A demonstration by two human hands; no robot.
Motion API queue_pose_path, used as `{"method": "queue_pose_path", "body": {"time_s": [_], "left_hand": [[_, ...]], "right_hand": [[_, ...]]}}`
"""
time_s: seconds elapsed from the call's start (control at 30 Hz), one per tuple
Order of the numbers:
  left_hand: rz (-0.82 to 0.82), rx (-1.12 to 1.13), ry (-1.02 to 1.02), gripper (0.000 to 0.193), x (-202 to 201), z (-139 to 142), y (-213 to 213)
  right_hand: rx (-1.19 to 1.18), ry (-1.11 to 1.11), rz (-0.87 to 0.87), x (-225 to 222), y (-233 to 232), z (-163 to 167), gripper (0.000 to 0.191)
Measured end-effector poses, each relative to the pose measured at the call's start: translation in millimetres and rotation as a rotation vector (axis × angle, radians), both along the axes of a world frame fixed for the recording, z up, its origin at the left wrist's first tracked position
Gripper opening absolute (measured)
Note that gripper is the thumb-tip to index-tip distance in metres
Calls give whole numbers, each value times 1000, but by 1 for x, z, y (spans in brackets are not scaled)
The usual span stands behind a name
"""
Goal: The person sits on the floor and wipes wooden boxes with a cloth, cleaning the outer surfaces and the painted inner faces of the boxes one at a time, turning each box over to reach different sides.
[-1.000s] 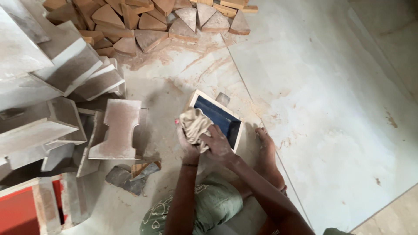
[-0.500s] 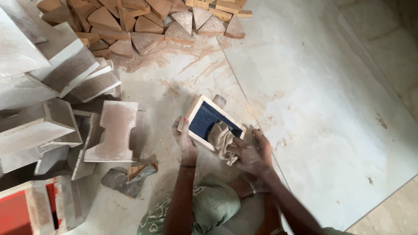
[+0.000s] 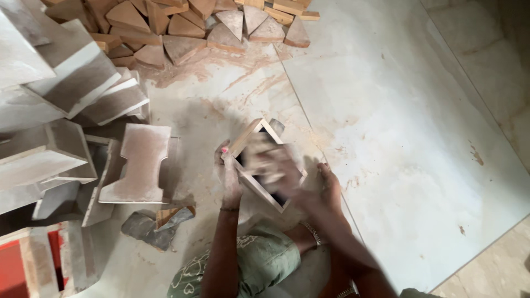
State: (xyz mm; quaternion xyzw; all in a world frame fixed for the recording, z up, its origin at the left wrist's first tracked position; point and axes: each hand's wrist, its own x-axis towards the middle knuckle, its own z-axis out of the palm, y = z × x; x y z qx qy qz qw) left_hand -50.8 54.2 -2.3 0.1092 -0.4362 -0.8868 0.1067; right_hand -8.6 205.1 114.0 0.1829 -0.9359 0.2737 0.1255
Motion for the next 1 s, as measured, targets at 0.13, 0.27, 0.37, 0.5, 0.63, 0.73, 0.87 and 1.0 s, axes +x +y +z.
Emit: {"method": "queue_pose_path", "body": {"time_s": [0.13, 0.27, 0.37, 0.5, 0.63, 0.73, 0.87, 1.0], "left_hand": [[-35, -24, 25, 27, 1, -13, 1], [96, -61, 34, 21, -3, -22, -3], [191, -64, 18, 17, -3, -19, 0], [279, 139, -63, 13, 3, 1, -4], [367, 189, 28, 16, 5, 28, -20], [324, 87, 58, 19, 9, 43, -20], [236, 28, 71, 22, 16, 54, -14], [227, -98, 119, 19, 19, 55, -12]], "right_hand": [[93, 405, 119, -13, -74, -24, 57], [154, 245, -112, -49, -49, -22, 74], [192, 48, -324, -75, 4, -20, 86], [182, -178, -411, -53, 44, -42, 88], [146, -366, -554, 32, 64, -68, 86], [262, -348, -510, 71, 76, -67, 79], [45, -136, -535, 75, 70, -49, 72], [-224, -169, -414, 30, 14, -51, 59]]}}
